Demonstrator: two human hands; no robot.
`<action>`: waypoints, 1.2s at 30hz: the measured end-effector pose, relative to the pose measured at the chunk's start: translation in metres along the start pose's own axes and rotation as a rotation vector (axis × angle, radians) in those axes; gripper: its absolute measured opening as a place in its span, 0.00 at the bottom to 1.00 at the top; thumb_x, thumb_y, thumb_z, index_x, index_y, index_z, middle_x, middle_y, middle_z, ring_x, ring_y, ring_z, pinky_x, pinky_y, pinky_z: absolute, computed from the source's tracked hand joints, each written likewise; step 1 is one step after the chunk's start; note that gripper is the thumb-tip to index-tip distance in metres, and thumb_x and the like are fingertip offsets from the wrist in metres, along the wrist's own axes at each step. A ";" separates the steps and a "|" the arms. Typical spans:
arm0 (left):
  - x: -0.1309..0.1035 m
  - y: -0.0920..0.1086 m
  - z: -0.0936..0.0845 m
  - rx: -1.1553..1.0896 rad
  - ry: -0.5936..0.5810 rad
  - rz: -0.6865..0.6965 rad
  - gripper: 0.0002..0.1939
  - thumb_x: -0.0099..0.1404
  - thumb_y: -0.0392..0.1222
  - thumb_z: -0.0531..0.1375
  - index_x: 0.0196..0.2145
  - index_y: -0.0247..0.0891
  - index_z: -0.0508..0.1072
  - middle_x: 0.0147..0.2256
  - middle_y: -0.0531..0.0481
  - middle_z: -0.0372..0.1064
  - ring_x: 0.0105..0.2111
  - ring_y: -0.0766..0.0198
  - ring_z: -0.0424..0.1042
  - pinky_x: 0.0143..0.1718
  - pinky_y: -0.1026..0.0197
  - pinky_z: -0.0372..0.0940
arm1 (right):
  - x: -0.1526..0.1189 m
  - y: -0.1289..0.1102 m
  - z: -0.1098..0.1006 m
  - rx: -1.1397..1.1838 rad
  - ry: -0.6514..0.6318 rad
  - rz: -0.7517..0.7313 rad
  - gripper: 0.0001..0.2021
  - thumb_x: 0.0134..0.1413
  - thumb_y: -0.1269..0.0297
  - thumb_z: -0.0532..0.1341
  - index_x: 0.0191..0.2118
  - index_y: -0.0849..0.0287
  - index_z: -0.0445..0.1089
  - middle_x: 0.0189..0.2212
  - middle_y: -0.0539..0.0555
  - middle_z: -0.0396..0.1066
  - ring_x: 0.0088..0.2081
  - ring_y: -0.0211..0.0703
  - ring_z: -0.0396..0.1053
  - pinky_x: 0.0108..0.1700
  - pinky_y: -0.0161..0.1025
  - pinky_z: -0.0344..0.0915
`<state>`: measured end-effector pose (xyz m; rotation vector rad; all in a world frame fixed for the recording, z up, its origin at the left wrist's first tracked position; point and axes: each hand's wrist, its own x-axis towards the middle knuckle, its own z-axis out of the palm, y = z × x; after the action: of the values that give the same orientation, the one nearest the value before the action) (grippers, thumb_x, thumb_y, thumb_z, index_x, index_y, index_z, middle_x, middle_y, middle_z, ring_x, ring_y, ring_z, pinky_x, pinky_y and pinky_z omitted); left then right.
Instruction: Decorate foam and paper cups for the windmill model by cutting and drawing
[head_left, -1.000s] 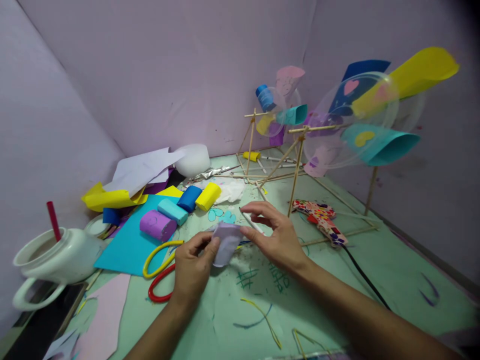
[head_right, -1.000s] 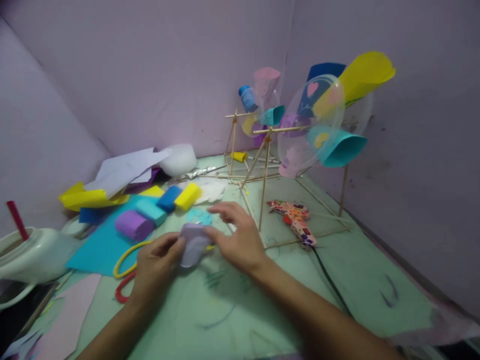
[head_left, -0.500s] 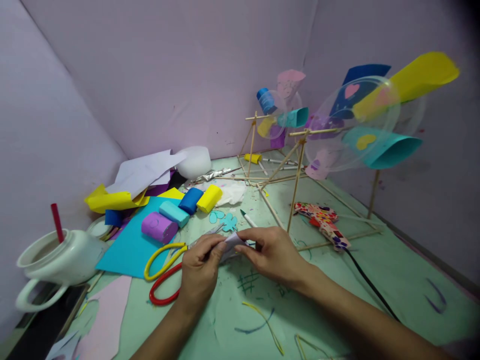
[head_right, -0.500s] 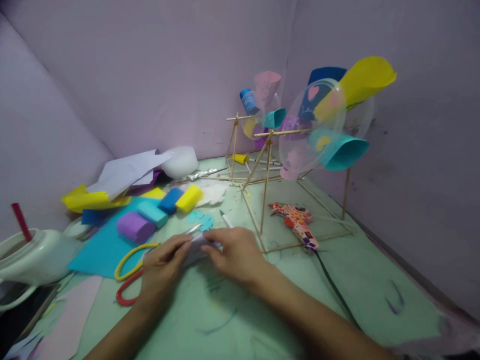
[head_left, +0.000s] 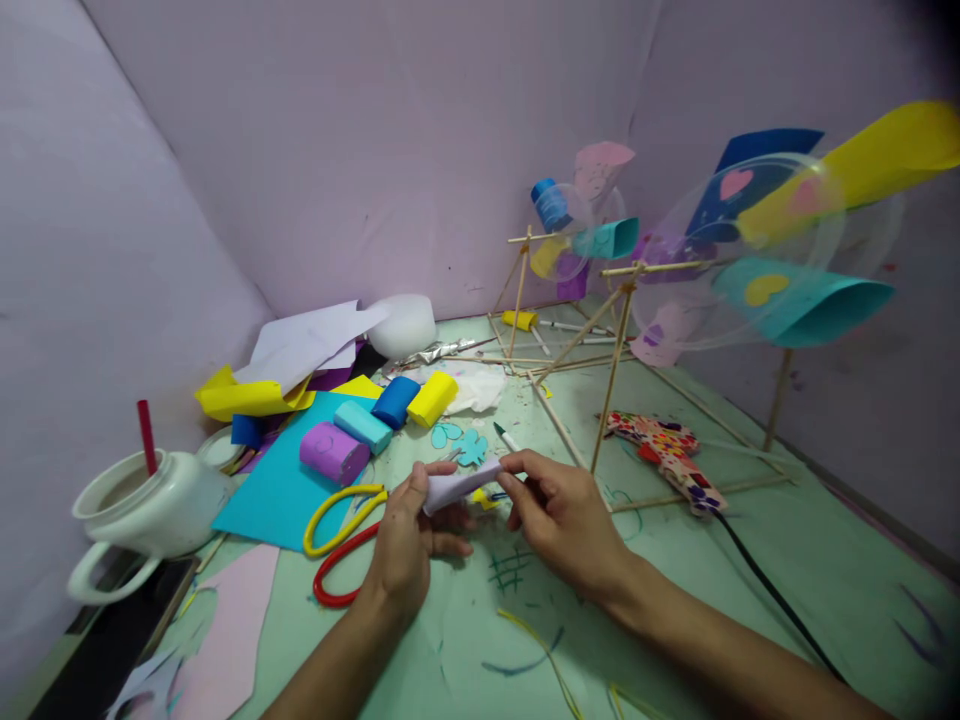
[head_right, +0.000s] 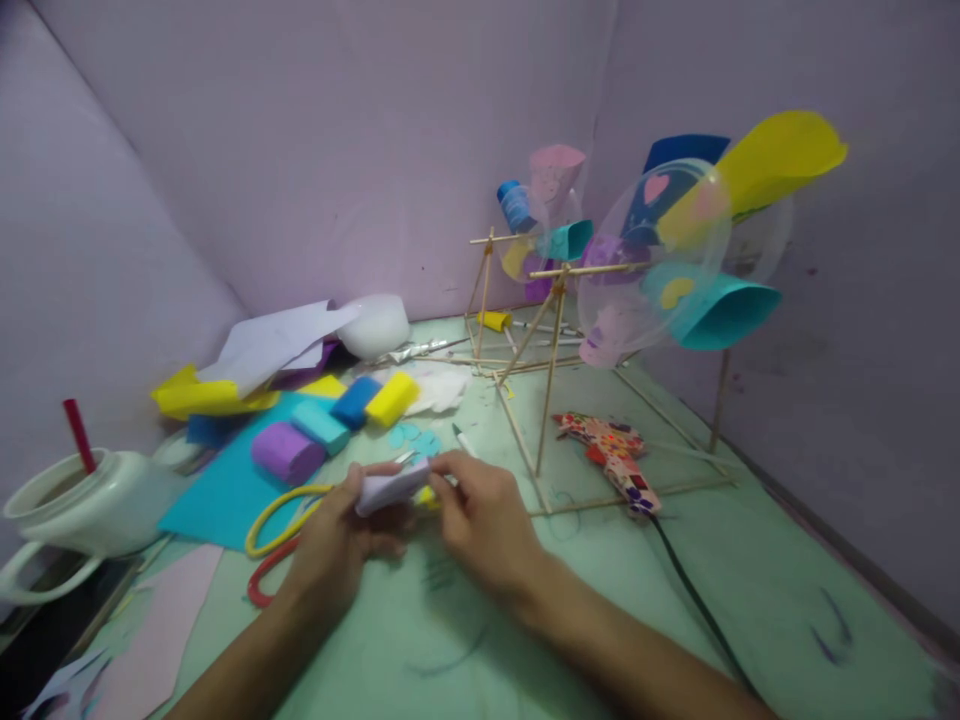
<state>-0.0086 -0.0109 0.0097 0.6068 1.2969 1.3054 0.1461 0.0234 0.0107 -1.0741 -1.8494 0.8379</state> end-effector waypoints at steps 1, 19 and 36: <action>0.000 0.000 0.001 -0.028 0.005 -0.011 0.24 0.57 0.56 0.56 0.41 0.32 0.69 0.22 0.46 0.72 0.19 0.60 0.69 0.14 0.63 0.63 | -0.001 -0.001 0.001 0.012 -0.007 -0.007 0.10 0.57 0.66 0.54 0.38 0.61 0.72 0.15 0.47 0.65 0.15 0.35 0.64 0.20 0.31 0.59; 0.004 -0.001 0.002 -0.142 0.078 0.012 0.16 0.58 0.49 0.58 0.35 0.32 0.70 0.21 0.46 0.73 0.18 0.62 0.70 0.16 0.64 0.64 | 0.008 -0.003 0.000 0.367 -0.391 0.292 0.08 0.51 0.64 0.58 0.31 0.63 0.72 0.20 0.49 0.66 0.20 0.35 0.65 0.22 0.31 0.63; 0.004 -0.004 0.000 -0.124 0.034 0.022 0.15 0.55 0.49 0.62 0.33 0.33 0.73 0.29 0.45 0.75 0.29 0.57 0.74 0.26 0.58 0.70 | 0.004 -0.005 -0.001 0.297 -0.516 0.151 0.13 0.48 0.67 0.60 0.41 0.61 0.73 0.29 0.52 0.74 0.26 0.37 0.67 0.27 0.33 0.64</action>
<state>-0.0080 -0.0081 0.0051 0.5150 1.2298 1.4084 0.1438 0.0249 0.0161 -0.8660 -1.9785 1.5406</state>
